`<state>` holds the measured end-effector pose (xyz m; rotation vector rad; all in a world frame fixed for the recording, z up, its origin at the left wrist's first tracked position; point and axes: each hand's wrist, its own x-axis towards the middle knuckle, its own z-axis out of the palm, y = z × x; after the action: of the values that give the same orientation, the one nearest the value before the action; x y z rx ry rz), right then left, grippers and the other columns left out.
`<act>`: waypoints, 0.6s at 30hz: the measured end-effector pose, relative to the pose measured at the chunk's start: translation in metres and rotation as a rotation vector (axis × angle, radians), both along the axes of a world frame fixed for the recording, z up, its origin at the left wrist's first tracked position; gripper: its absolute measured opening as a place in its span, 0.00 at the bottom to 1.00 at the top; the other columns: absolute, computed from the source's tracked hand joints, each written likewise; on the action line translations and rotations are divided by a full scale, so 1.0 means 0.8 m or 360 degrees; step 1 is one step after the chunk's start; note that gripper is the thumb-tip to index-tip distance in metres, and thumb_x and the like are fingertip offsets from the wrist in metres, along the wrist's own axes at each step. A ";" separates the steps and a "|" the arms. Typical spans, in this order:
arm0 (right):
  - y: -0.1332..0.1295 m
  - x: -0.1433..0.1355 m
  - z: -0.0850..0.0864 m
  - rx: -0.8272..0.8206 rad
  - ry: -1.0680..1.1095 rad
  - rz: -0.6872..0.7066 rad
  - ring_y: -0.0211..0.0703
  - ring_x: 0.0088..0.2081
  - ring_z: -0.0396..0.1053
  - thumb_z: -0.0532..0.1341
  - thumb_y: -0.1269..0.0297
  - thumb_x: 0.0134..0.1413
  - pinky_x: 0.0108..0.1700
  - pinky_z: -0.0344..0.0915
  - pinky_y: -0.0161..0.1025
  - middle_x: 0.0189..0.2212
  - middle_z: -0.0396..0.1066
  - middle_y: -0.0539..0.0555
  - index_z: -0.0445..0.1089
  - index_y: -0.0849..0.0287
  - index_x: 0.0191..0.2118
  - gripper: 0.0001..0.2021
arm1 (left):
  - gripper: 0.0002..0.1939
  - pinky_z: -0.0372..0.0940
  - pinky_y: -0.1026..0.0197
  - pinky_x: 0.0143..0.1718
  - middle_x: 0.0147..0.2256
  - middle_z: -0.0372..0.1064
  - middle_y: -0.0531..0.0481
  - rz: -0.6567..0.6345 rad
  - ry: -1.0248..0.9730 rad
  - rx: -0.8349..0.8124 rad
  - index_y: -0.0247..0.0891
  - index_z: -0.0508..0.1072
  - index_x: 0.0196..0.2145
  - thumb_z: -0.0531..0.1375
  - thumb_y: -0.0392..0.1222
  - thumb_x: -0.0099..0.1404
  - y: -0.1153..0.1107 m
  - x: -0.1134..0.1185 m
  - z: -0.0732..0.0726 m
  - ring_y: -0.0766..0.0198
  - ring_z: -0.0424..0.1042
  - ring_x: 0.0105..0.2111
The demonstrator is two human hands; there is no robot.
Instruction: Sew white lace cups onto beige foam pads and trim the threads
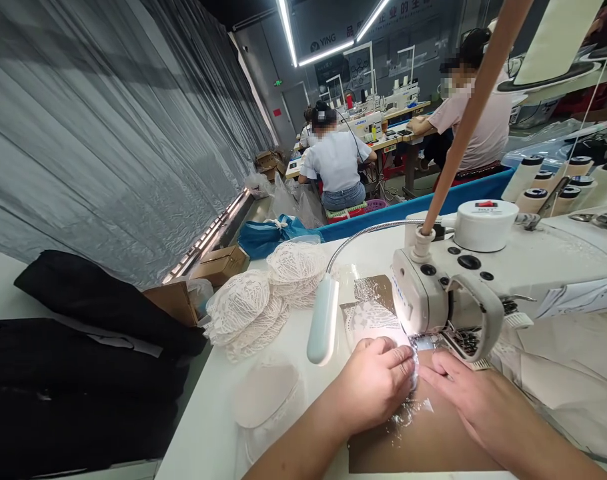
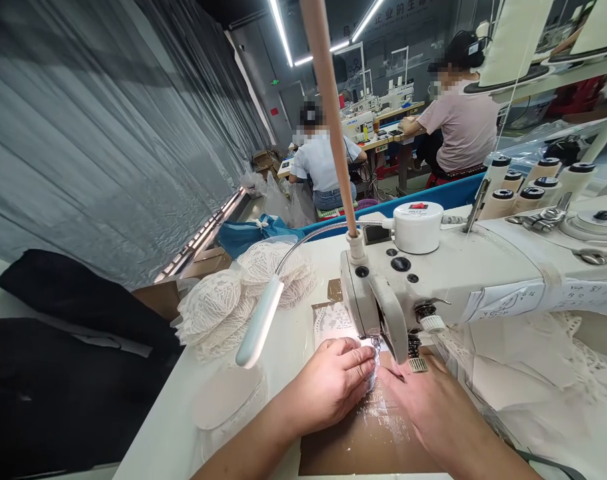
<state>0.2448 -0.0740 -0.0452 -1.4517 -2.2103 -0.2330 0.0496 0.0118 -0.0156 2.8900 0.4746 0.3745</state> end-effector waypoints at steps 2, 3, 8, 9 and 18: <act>0.001 0.000 0.001 0.0025 0.0007 -0.0016 0.36 0.18 0.55 0.50 0.81 0.38 0.21 0.43 0.39 0.33 0.73 0.50 0.70 0.54 0.42 0.25 | 0.14 0.62 0.54 0.46 0.51 0.71 0.47 0.0050 0.0010 0.0026 0.36 0.71 0.49 0.50 0.42 0.73 -0.003 0.002 0.001 0.57 0.67 0.45; 0.001 0.000 0.001 0.0035 0.0015 -0.0028 0.36 0.17 0.54 0.51 0.81 0.38 0.21 0.42 0.39 0.33 0.73 0.50 0.70 0.54 0.42 0.24 | 0.14 0.63 0.54 0.45 0.51 0.71 0.48 0.0073 0.0021 0.0037 0.37 0.71 0.49 0.50 0.42 0.73 -0.004 0.003 0.001 0.57 0.67 0.45; 0.001 0.000 -0.006 0.0044 0.0030 -0.0125 0.35 0.15 0.52 0.51 0.79 0.40 0.20 0.42 0.39 0.31 0.74 0.48 0.71 0.52 0.43 0.24 | 0.15 0.63 0.53 0.43 0.52 0.70 0.49 0.0170 0.0030 0.0048 0.38 0.69 0.51 0.50 0.42 0.72 -0.007 0.008 -0.003 0.56 0.66 0.45; 0.001 0.000 -0.008 0.0032 0.0009 -0.0150 0.35 0.15 0.52 0.51 0.79 0.41 0.20 0.42 0.39 0.31 0.74 0.48 0.71 0.52 0.44 0.24 | 0.15 0.63 0.53 0.43 0.53 0.70 0.49 0.0184 0.0018 0.0037 0.38 0.69 0.52 0.50 0.42 0.72 -0.007 0.008 -0.004 0.56 0.66 0.45; -0.001 0.011 -0.033 -0.0218 -0.0217 -0.0329 0.42 0.27 0.69 0.49 0.81 0.51 0.26 0.57 0.39 0.38 0.76 0.53 0.68 0.48 0.55 0.29 | 0.17 0.64 0.51 0.47 0.52 0.69 0.43 0.0132 -0.0050 -0.0058 0.35 0.68 0.53 0.51 0.43 0.71 0.001 -0.001 -0.002 0.54 0.67 0.45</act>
<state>0.2539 -0.0745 -0.0718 -1.7905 -2.2187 -0.2608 0.0485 0.0128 -0.0170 2.8316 0.5911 0.4186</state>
